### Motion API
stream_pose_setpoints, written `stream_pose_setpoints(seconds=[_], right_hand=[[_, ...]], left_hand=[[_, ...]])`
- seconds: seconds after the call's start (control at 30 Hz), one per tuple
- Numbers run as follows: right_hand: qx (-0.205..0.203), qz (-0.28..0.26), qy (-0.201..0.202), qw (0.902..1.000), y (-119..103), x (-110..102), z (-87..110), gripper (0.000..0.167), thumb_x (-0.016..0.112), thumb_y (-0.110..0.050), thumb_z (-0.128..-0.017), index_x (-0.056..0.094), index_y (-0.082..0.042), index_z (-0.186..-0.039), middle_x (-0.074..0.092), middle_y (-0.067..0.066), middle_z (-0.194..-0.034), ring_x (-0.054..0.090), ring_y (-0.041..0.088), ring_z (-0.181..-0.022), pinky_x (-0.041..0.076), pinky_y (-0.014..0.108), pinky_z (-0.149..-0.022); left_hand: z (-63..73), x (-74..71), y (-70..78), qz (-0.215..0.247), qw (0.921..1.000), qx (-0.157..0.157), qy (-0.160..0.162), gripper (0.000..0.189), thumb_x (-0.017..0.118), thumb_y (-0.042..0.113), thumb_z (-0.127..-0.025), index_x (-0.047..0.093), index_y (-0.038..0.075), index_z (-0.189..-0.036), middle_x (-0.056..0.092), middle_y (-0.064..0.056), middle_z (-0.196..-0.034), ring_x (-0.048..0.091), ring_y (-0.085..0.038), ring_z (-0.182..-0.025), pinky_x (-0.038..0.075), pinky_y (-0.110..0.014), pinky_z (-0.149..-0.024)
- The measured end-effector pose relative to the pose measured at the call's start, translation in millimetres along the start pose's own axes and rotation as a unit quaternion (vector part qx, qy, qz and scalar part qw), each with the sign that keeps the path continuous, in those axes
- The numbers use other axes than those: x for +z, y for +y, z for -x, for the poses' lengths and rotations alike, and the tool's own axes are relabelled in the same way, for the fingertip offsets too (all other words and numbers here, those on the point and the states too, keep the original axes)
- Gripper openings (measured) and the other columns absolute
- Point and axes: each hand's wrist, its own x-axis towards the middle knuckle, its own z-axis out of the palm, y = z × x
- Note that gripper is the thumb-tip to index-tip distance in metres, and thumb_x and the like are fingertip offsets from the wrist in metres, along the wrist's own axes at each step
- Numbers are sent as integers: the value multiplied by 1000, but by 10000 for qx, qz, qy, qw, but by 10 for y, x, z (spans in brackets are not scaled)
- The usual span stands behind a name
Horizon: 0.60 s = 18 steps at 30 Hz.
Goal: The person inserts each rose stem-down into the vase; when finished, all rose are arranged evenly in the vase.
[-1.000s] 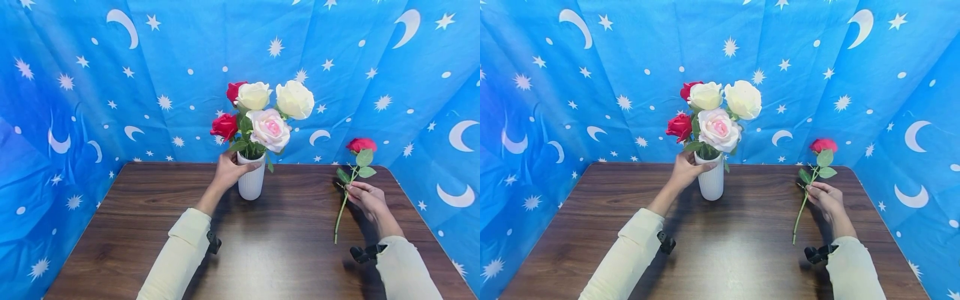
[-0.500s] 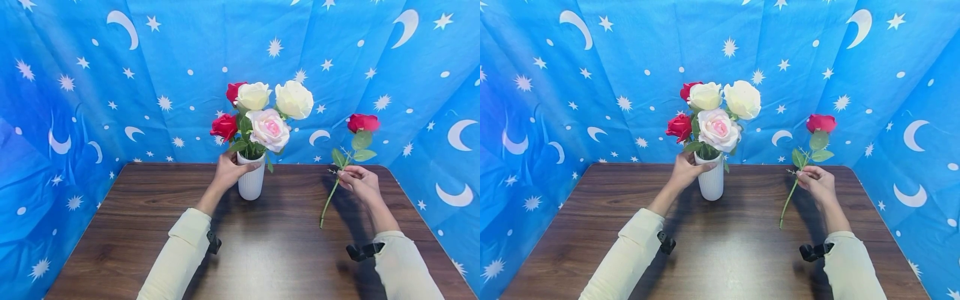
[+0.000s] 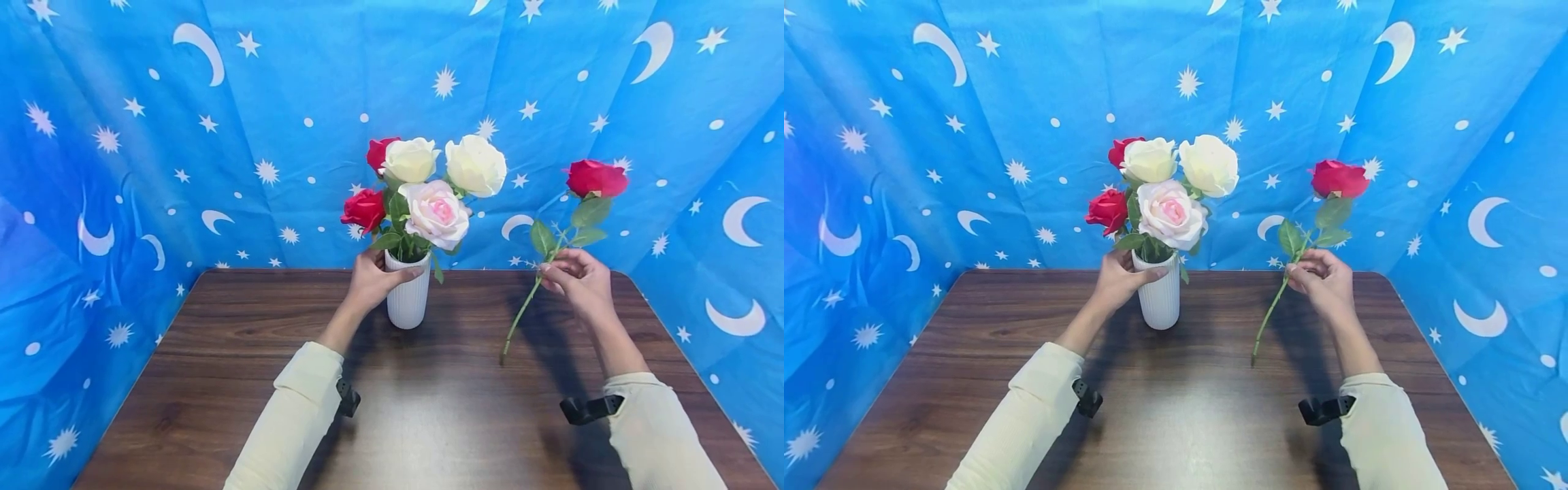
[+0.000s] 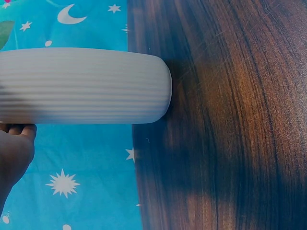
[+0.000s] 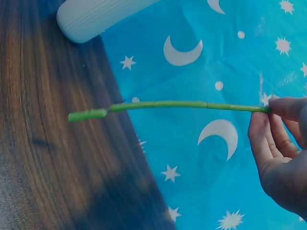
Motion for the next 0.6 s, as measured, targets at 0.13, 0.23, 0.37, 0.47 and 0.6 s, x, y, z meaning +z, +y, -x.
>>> stream_pose_setpoints(seconds=[0.13, 0.23, 0.37, 0.47, 0.6], right_hand=[[-288, -69, -2, 9996, -84, 90, -2, 16, 66, 8, -92, 66, -8, -92, 76, -4, -78, 73, 6, -71, 63, 22, -67], [-502, -22, 4, 9987, -176, 163, 0, 13, 66, 4, -94, 68, -8, -90, 75, -4, -79, 72, 5, -70, 63, 22, -65], [-730, 91, 15, 9973, -292, 262, 8, 17, 66, 5, -93, 69, -10, -86, 76, -5, -81, 71, 5, -71, 63, 22, -63], [-827, 205, 54, 9963, -364, 343, 21, 19, 68, 5, -92, 71, -11, -85, 77, -6, -82, 72, 4, -72, 62, 21, -64], [-975, 120, 50, 9952, -440, 462, 41, 18, 69, 6, -90, 72, -10, -83, 77, -5, -80, 73, 5, -72, 63, 21, -66]], left_hand=[[-4, -4, -4, -31, 10000, 6, -4, 63, 89, 19, -76, 63, 8, -132, 70, -11, -132, 67, -25, -123, 54, -42, -108], [-5, 0, 2, -19, 10000, 29, -4, 63, 89, 19, -76, 63, 8, -133, 70, -11, -132, 66, -25, -124, 54, -42, -109], [-6, 4, 5, 20, 10000, 47, -6, 64, 89, 18, -76, 62, 8, -133, 69, -11, -133, 66, -25, -125, 53, -43, -109], [-3, 3, 2, 11, 10000, 25, -7, 65, 89, 18, -76, 62, 9, -134, 69, -11, -133, 65, -25, -125, 53, -43, -110], [0, -3, 1, -37, 10000, -3, -11, 65, 89, 20, -76, 61, 9, -134, 69, -10, -133, 65, -25, -125, 53, -43, -110]])
